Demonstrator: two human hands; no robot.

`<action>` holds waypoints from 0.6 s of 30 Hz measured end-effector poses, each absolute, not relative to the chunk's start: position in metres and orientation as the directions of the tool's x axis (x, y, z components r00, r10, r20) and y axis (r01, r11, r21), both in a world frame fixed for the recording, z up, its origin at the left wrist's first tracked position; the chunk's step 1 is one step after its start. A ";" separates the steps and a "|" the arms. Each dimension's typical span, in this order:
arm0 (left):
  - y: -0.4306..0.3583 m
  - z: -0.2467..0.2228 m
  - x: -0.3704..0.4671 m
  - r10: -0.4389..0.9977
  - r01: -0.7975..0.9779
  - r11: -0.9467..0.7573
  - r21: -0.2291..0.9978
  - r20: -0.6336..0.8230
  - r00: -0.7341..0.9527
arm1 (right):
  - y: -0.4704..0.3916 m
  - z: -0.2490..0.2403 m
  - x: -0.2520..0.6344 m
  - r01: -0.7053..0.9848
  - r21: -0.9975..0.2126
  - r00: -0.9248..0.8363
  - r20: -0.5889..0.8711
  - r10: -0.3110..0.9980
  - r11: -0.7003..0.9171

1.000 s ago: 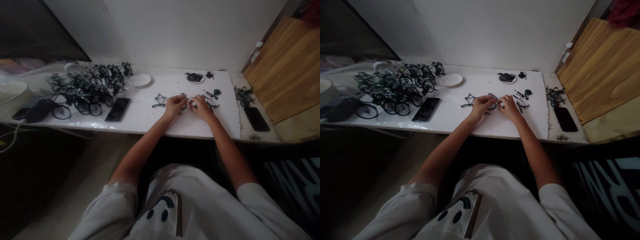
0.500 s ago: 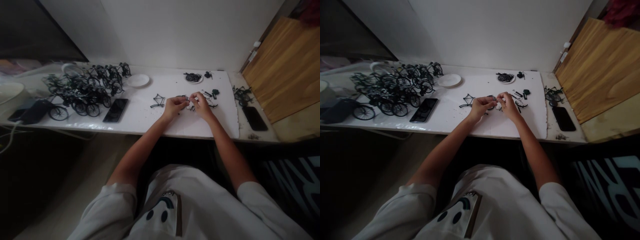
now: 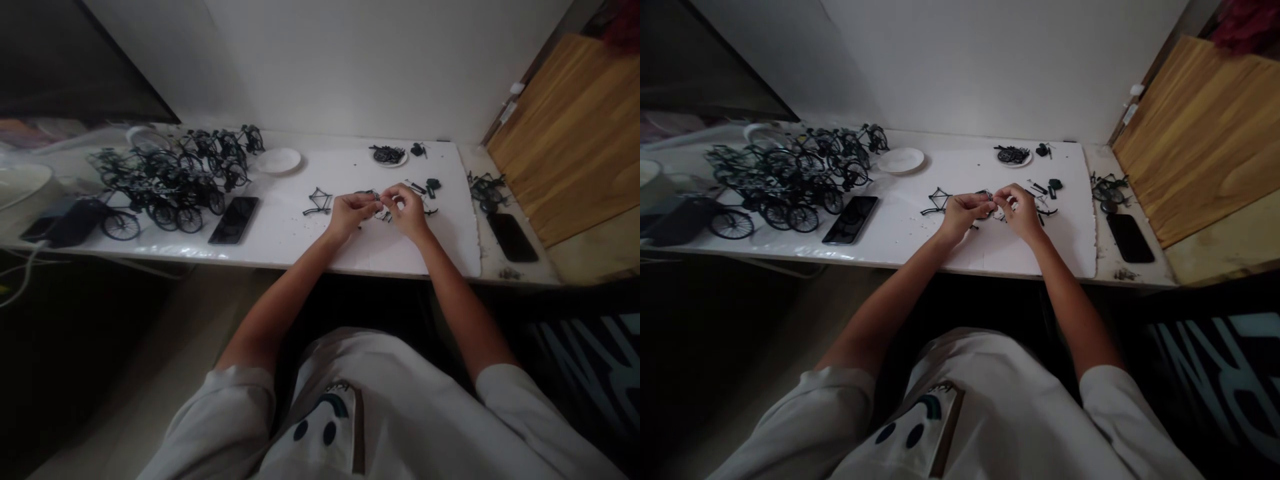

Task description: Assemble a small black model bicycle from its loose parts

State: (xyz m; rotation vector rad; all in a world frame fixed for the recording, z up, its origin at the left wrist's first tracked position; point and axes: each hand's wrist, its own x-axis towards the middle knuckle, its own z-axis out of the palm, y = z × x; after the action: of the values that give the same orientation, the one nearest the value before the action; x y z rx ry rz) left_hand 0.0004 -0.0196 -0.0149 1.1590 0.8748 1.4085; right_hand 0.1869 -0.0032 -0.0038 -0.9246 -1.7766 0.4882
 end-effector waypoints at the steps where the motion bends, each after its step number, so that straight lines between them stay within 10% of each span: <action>1: -0.020 -0.014 0.001 0.982 -0.274 -0.174 0.946 0.189 0.029 | -0.004 -0.004 0.187 0.349 -0.695 -0.170 0.613 0.772 0.629; 18: -0.021 -0.015 0.001 0.963 -0.267 -0.262 0.927 0.271 -0.004 | -0.006 0.003 0.190 0.193 -0.814 -0.154 0.527 0.836 0.548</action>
State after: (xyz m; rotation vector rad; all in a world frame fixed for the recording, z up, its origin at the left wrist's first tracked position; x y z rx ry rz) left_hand 0.0014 -0.0209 -0.0149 1.2099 0.8416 1.4940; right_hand 0.1899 -0.0059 0.0032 -0.8780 -1.6619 0.7138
